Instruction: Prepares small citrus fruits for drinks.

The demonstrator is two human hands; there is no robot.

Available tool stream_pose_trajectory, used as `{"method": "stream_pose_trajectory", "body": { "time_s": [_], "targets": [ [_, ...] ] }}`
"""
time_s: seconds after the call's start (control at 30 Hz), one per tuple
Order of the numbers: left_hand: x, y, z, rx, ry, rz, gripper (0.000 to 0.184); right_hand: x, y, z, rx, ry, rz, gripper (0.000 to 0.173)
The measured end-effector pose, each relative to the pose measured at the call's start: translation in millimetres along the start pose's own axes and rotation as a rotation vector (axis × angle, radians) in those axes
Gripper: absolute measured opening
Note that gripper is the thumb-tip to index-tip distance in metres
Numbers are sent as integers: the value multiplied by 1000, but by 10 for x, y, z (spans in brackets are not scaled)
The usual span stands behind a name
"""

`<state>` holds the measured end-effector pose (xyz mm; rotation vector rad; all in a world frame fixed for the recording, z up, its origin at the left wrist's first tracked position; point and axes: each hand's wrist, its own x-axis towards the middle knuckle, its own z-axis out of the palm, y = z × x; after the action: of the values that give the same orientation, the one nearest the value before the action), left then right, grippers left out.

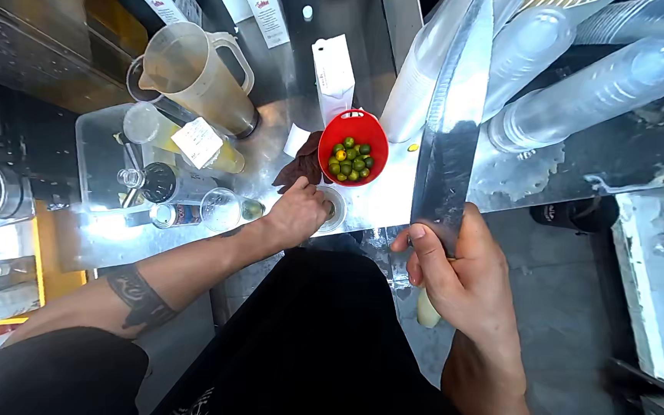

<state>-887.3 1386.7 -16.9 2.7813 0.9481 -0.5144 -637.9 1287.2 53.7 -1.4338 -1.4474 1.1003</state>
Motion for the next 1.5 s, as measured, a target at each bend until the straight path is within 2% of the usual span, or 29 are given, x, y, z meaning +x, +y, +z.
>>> {"method": "stream_pose_trajectory", "body": {
  "time_s": [0.33, 0.5, 0.57, 0.63, 0.77, 0.87, 0.97, 1.03, 1.1, 1.23, 1.3, 1.37, 1.5],
  "targets": [
    [-2, 7, 31, -81, 22, -24, 13, 65, 21, -39, -82, -16, -12, 17],
    [-5, 5, 60, -96, 49, -35, 14, 173, 108, -188, -257, -21, -24, 18],
    [-13, 26, 41, -103, 36, -55, 16, 230, 266, -278, -422, -44, 23, 19],
    [-38, 34, -7, -102, 17, -71, 30, 284, 529, -373, -573, -90, 99, 23],
    [-259, -30, -180, -205, 147, -54, 24, 335, 1179, -604, -770, -202, 255, 27],
    [-485, -22, -254, -311, 307, -181, 36, 395, 1539, -787, -843, -273, 323, 35],
    [-574, 115, -74, -445, 287, -409, 83, 569, 1837, -826, -830, -294, 295, 36],
    [-488, 237, 149, -544, 297, -533, 104, 727, 1979, -817, -818, -284, 244, 39],
    [-386, 347, 375, -623, 418, -601, 106, 888, 2064, -784, -790, -279, 190, 45],
    [-235, 499, 648, -783, 673, -658, 91, 1198, 2234, -770, -710, -302, 65, 64],
    [-172, 544, 751, -873, 755, -655, 91, 1284, 2216, -803, -693, -314, 4, 69],
    [-102, 580, 835, -961, 815, -641, 97, 1304, 1986, -809, -661, -333, -20, 66],
    [26, 617, 955, -1116, 944, -593, 100, 1308, 1086, -460, -470, -317, -251, 46]
  ]
}}
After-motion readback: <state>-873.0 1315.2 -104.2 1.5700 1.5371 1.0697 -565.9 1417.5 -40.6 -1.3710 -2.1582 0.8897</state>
